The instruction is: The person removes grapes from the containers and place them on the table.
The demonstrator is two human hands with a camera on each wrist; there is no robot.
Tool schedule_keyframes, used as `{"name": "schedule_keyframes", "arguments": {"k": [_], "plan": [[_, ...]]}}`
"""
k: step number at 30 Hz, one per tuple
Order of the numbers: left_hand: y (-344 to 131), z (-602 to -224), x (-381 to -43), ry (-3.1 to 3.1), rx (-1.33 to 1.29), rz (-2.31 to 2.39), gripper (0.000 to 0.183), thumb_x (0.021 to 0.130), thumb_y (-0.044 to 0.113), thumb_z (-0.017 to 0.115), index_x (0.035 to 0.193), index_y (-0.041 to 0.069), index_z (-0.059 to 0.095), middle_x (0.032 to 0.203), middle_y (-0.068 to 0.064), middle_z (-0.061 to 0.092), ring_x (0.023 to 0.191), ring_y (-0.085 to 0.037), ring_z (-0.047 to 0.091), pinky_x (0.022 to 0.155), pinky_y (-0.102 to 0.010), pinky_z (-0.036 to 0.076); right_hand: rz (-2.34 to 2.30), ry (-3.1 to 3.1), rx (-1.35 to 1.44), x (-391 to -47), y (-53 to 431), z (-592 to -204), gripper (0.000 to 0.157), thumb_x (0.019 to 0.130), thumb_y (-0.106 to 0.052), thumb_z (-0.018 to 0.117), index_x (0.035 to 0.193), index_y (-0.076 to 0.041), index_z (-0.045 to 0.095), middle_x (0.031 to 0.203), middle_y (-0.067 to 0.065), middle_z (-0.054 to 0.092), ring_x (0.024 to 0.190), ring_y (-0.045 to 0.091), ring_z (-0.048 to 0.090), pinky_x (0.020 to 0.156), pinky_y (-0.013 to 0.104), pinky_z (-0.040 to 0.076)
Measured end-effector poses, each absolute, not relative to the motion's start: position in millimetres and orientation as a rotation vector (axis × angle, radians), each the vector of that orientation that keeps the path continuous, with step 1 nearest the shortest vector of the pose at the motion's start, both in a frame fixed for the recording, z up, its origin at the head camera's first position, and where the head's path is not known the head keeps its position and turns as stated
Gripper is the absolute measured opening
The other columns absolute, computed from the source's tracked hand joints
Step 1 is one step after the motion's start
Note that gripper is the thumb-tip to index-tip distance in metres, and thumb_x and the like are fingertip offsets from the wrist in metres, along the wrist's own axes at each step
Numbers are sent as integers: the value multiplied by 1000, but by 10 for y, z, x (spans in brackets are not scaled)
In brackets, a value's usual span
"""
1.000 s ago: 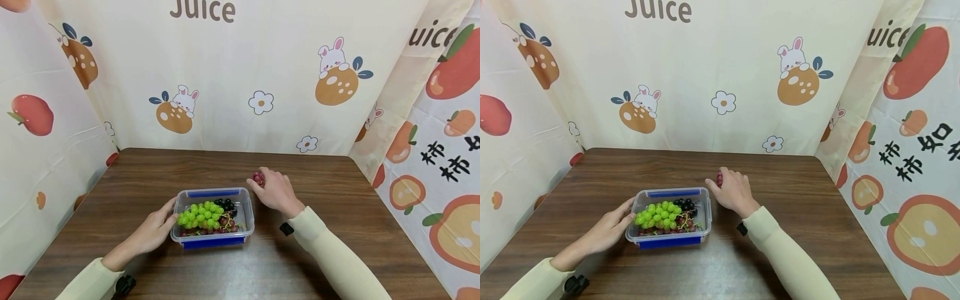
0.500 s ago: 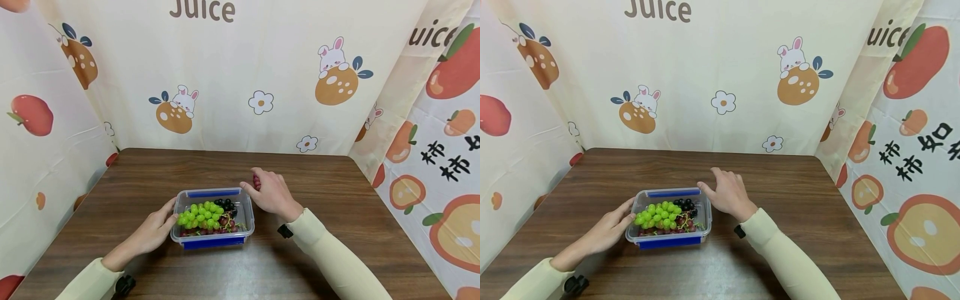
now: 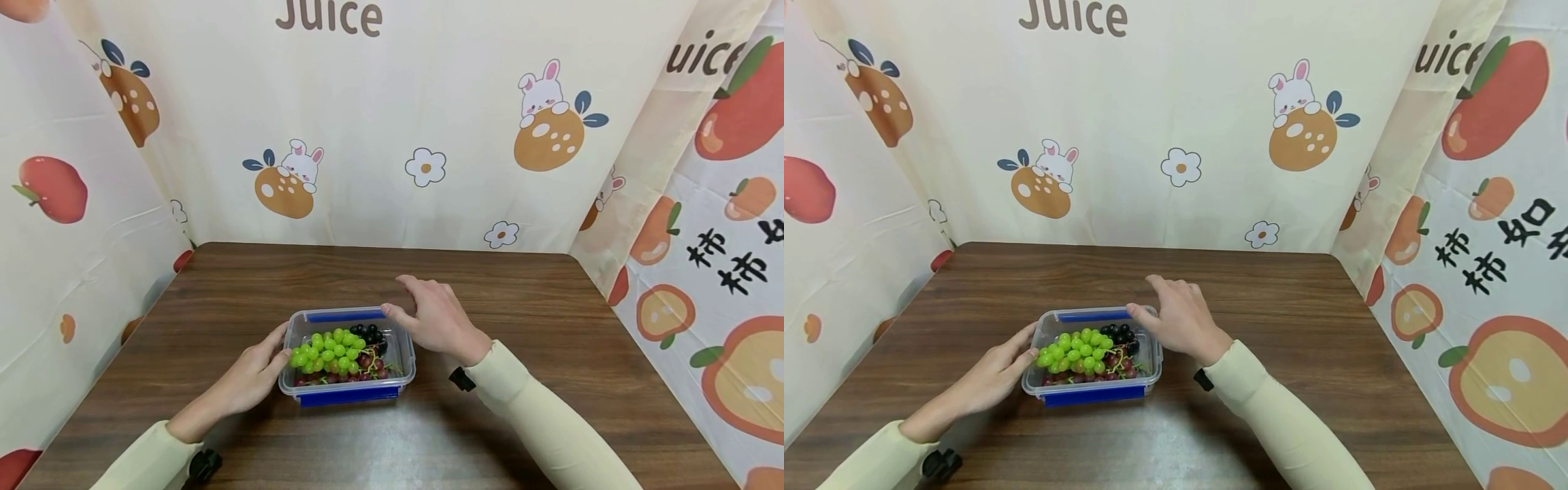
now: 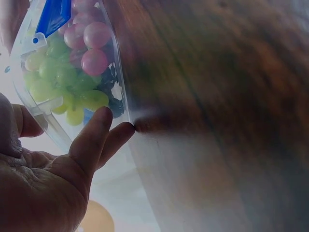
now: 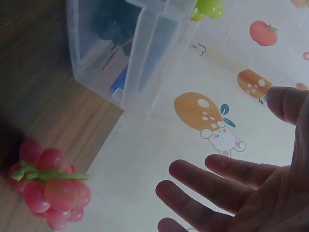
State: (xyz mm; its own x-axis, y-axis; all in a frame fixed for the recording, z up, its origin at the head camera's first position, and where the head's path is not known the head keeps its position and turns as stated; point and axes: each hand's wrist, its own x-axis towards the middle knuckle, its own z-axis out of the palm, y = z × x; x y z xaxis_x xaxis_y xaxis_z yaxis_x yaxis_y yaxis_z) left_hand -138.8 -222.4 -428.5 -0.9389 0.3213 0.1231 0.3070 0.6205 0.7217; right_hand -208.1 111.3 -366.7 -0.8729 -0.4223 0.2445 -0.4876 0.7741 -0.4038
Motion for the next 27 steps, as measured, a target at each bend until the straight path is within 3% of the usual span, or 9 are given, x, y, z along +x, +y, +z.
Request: {"name": "schedule_keyframes", "arguments": {"k": [3,9,20,27], "plan": [[-2223,-4289,-1388,2812,547,1242,55,110,13,44,158,-7,26,144,-27,55,123,-33,61,98,-56,48,720,-2835,751,-2046,1087,-3654,70,99,-59,57,147,-8,53,133,9,65,125,31,58,111,52,35],[-2221,-4280,-1385,2813,543,1236,55,110,14,44,158,-7,26,145,-27,54,124,-34,60,99,-56,47,692,-2842,812,-2021,1039,-3631,71,99,-59,57,149,-8,52,126,7,67,124,29,58,111,53,35],[-2212,-4292,-1391,2808,517,1228,56,110,14,44,159,-6,25,146,-27,53,125,-35,59,100,-56,46,627,-2796,985,-1967,933,-3624,68,98,-56,61,147,-10,54,134,5,66,116,24,63,105,50,42],[-2218,-4273,-1386,2814,533,1227,55,110,14,43,158,-7,25,145,-28,53,126,-38,58,101,-59,46,609,-2809,1067,-1919,846,-3621,69,97,-58,63,148,-12,54,138,7,64,124,25,61,107,51,43]]}}
